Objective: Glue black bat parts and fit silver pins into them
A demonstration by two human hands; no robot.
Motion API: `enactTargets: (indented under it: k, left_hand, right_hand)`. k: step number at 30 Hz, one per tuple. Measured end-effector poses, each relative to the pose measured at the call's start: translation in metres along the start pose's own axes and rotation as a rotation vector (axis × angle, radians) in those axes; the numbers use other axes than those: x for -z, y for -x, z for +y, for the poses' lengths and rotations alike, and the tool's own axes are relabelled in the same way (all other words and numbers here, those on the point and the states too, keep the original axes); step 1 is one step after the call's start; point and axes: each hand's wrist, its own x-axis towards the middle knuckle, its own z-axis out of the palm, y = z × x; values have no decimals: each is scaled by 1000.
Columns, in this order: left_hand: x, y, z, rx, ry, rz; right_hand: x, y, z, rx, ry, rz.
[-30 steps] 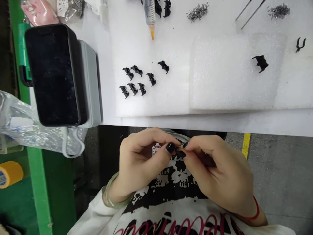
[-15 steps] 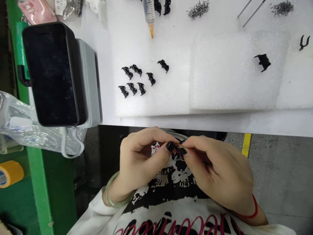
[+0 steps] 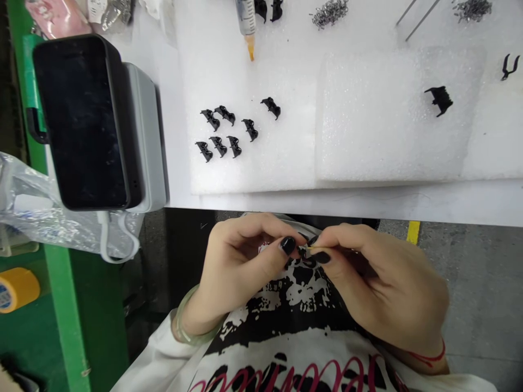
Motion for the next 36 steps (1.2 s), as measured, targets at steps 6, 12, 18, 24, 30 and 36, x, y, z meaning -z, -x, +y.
enactTargets:
  k: [6, 12, 18, 24, 30, 36]
  left_hand:
    - [0, -2, 5, 53, -67, -15]
    - [1, -4, 6, 50, -119, -65]
    - [2, -5, 5, 30, -144, -68]
    - [1, -6, 7, -25, -177, -54]
    - [-2, -6, 8, -66, -210, -26]
    - [-3, -5, 6, -76, -211, 24]
  right_hand:
    - [1, -3, 3, 3, 47, -21]
    - [1, -3, 3, 26, 66, -55]
    - [1, -2, 4, 38, 99, -72]
    - [3, -2, 5, 17, 65, -102]
    - [1, -5, 5, 48, 40, -89]
    - [-2, -4, 3, 27, 63, -51]
